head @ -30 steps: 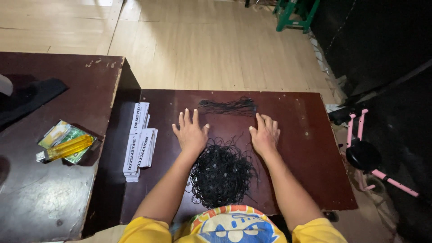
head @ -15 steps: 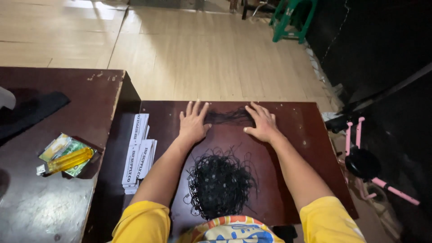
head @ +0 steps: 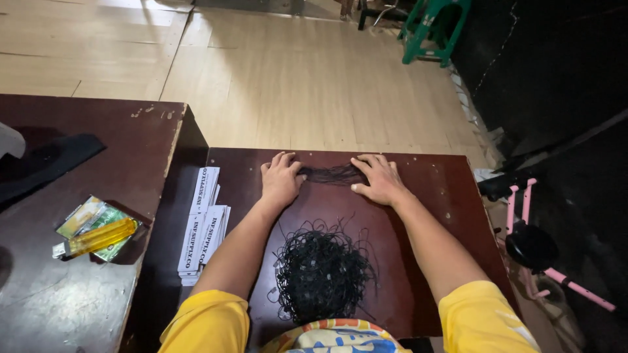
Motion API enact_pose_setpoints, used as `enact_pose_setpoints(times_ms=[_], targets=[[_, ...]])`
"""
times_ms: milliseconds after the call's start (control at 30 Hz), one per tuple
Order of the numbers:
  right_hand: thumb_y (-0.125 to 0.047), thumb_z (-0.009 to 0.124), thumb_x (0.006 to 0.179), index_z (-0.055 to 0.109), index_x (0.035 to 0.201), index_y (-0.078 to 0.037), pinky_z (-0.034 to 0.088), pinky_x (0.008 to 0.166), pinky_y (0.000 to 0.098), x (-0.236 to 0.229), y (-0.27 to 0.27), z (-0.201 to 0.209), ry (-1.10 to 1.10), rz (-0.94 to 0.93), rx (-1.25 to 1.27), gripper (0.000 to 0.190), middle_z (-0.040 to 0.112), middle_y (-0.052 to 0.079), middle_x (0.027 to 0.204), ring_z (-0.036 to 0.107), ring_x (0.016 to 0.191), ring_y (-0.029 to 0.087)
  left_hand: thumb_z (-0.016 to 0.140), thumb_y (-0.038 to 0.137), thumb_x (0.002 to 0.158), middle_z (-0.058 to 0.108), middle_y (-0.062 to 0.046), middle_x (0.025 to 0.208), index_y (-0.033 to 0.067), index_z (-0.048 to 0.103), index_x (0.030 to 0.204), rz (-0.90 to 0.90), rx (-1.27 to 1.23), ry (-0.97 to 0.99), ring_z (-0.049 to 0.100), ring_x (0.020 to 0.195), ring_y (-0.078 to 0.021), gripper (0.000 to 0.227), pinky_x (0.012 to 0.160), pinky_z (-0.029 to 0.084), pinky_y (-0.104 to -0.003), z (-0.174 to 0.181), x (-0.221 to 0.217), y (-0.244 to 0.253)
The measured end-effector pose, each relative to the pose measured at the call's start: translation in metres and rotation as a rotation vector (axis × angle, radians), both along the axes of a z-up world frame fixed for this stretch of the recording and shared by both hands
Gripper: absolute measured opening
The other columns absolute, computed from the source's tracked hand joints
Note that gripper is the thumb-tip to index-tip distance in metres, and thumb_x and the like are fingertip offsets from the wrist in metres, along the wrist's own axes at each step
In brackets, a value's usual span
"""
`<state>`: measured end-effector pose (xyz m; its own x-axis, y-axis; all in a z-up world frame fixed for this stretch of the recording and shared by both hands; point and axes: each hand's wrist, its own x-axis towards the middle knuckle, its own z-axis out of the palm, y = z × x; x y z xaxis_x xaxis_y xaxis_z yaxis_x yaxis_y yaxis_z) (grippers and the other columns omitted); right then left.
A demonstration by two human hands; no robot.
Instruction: Organizing and straightening thin black hairnets from a pile onto a table surface.
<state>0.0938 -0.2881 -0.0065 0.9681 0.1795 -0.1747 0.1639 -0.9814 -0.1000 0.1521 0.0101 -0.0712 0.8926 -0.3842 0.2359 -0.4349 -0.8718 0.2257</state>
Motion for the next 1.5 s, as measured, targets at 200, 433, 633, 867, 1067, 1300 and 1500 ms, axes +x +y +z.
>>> enact_pose_setpoints(times_ms=[200, 433, 633, 867, 1067, 1300, 1500], targets=[[-0.059, 0.050, 0.099, 0.049, 0.149, -0.035, 0.041, 0.104, 0.0435, 0.006, -0.018, -0.036, -0.153, 0.021, 0.057, 0.056, 0.046, -0.005, 0.144, 0.042, 0.139, 0.021, 0.072, 0.041, 0.088, 0.061, 0.000, 0.129, 0.0237, 0.068, 0.106, 0.048, -0.047, -0.165, 0.051, 0.134, -0.0202, 0.025, 0.098, 0.046, -0.044, 0.002, -0.006, -0.002], [-0.055, 0.050, 0.102, 0.054, 0.146, -0.031, 0.045, 0.099, 0.0434, 0.006, -0.026, -0.061, -0.329, 0.039, 0.109, 0.050, 0.052, -0.003, 0.135, 0.048, 0.132, 0.023, 0.073, 0.042, 0.087, 0.060, 0.003, 0.128, 0.0255, 0.067, 0.105, 0.066, -0.048, -0.174, 0.051, 0.134, -0.0187, 0.025, 0.099, 0.045, -0.044, -0.005, -0.006, -0.003], [-0.051, 0.057, 0.099, 0.059, 0.141, -0.030, 0.049, 0.096, 0.0437, 0.006, -0.028, -0.066, -0.429, 0.053, 0.134, 0.047, 0.055, -0.002, 0.130, 0.052, 0.125, 0.025, 0.073, 0.038, 0.088, 0.061, 0.000, 0.126, 0.0235, 0.068, 0.102, 0.058, -0.101, -0.178, 0.054, 0.133, -0.0222, 0.021, 0.099, 0.046, -0.045, -0.001, -0.008, -0.004], [-0.053, 0.070, 0.086, 0.061, 0.144, -0.025, 0.045, 0.105, 0.0441, 0.000, -0.040, -0.049, -0.378, 0.120, 0.337, 0.065, 0.061, 0.002, 0.140, 0.054, 0.128, 0.030, 0.071, 0.035, 0.090, 0.061, 0.001, 0.126, 0.0264, 0.068, 0.101, 0.063, -0.105, -0.193, 0.054, 0.133, -0.0208, 0.014, 0.099, 0.046, -0.043, -0.005, -0.006, -0.003], [-0.050, 0.069, 0.091, 0.068, 0.137, -0.027, 0.046, 0.101, 0.0428, 0.009, -0.042, -0.064, -0.470, 0.156, 0.376, 0.051, 0.064, 0.000, 0.134, 0.057, 0.121, 0.029, 0.072, 0.034, 0.089, 0.061, 0.002, 0.125, 0.0259, 0.067, 0.099, 0.079, -0.099, -0.234, 0.054, 0.132, -0.0197, 0.014, 0.097, 0.046, -0.042, -0.014, -0.002, -0.002], [-0.046, 0.066, 0.096, 0.071, 0.133, -0.028, 0.049, 0.097, 0.0407, 0.005, -0.037, -0.062, -0.555, 0.183, 0.373, 0.041, 0.066, 0.000, 0.127, 0.060, 0.113, 0.029, 0.072, 0.035, 0.089, 0.062, 0.002, 0.125, 0.0272, 0.067, 0.096, 0.082, -0.113, -0.247, 0.055, 0.131, -0.0195, 0.012, 0.096, 0.046, -0.041, -0.016, 0.000, -0.003], [-0.033, 0.063, 0.101, 0.061, 0.142, -0.012, 0.049, 0.090, 0.0487, -0.026, -0.019, -0.044, -0.795, 0.133, 0.285, 0.047, 0.056, 0.014, 0.134, 0.058, 0.117, 0.036, 0.070, 0.022, 0.094, 0.064, -0.002, 0.129, 0.0256, 0.068, 0.120, 0.045, -0.397, -0.153, 0.061, 0.128, -0.0231, 0.026, 0.100, 0.049, -0.044, -0.022, 0.003, 0.006]])
